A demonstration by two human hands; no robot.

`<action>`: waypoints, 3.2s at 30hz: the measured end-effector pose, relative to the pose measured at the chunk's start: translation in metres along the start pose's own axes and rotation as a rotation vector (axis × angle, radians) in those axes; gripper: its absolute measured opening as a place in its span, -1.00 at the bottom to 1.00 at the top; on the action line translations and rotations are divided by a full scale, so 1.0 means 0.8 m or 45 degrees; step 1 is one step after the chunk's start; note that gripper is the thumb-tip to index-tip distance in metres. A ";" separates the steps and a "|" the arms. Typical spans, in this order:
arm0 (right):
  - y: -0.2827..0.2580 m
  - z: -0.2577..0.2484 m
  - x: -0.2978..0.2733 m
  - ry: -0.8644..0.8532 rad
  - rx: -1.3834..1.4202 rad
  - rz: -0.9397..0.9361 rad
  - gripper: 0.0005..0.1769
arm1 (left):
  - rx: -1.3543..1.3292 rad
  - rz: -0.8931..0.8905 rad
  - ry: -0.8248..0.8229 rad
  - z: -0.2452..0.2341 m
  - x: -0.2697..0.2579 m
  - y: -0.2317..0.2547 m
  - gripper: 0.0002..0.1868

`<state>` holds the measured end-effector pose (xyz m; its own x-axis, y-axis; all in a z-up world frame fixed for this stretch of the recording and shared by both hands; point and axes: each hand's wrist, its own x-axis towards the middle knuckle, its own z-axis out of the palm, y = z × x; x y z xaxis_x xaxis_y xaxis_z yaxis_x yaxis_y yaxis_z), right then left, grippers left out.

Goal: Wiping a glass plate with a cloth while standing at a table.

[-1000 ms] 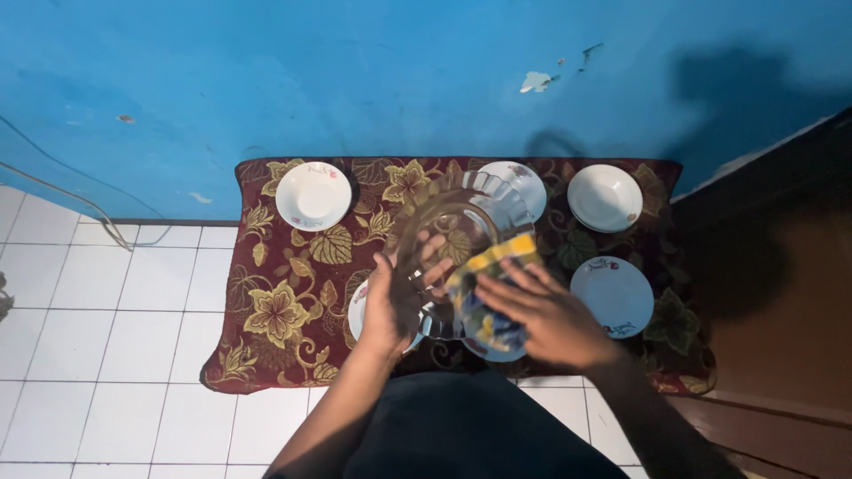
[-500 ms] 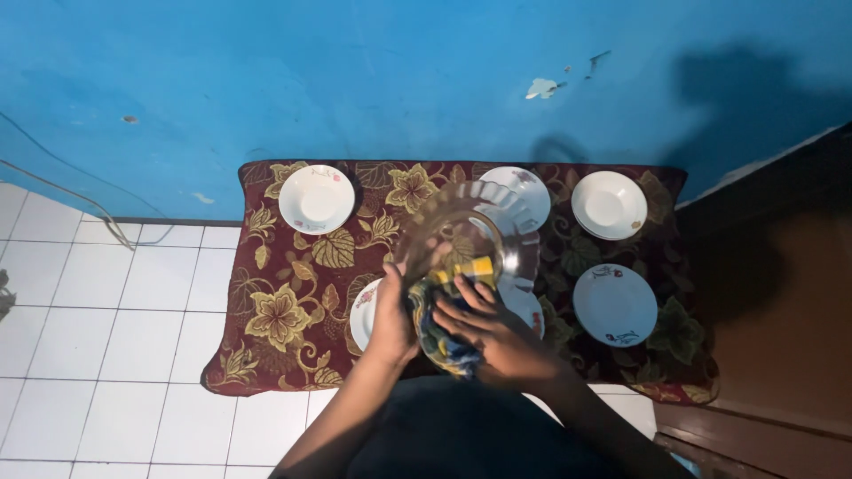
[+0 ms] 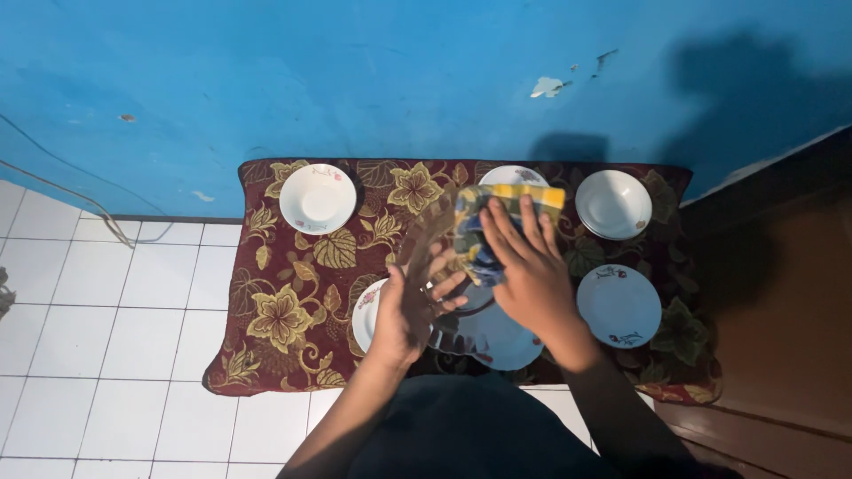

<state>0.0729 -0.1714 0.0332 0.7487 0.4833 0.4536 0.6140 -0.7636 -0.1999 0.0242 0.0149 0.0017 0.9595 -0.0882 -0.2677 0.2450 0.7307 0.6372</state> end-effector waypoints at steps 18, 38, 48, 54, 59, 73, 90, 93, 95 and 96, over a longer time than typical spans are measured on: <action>-0.032 0.039 -0.051 -0.216 0.549 -0.269 -0.24 | 0.083 0.257 -0.297 0.026 0.019 0.035 -0.13; 0.012 0.039 0.014 0.085 0.092 0.316 -0.02 | -0.034 -0.010 0.081 0.003 0.042 0.000 0.05; -0.021 0.070 0.033 0.004 0.489 0.048 0.25 | -0.225 0.004 0.238 0.023 0.059 -0.007 -0.22; -0.037 0.058 0.004 -0.131 0.626 -0.069 0.06 | -0.243 0.099 0.227 0.039 0.039 0.034 -0.37; -0.012 0.044 -0.035 -0.252 0.502 -0.298 -0.25 | -0.100 0.184 -0.178 0.001 0.049 0.029 -0.21; 0.046 0.018 0.010 -0.198 0.161 0.091 0.14 | -0.004 0.041 0.116 0.010 0.042 0.006 0.07; -0.007 0.069 0.041 -0.027 0.178 -0.186 0.14 | -0.114 -0.029 0.311 0.036 0.036 0.036 -0.11; 0.021 0.053 0.059 -0.029 0.172 -0.065 0.19 | -0.072 -0.112 0.223 0.009 0.045 0.017 -0.06; 0.040 0.041 0.069 0.012 0.108 -0.040 0.24 | 0.065 -0.098 0.145 0.013 0.045 0.023 0.12; 0.049 0.036 0.072 0.050 0.046 -0.015 0.29 | 0.201 -0.086 0.071 0.015 0.043 0.024 0.30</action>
<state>0.1472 -0.1612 0.0269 0.7315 0.4741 0.4900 0.6317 -0.7417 -0.2254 0.0639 0.0180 0.0134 0.9320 -0.0924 -0.3506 0.3314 0.6089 0.7207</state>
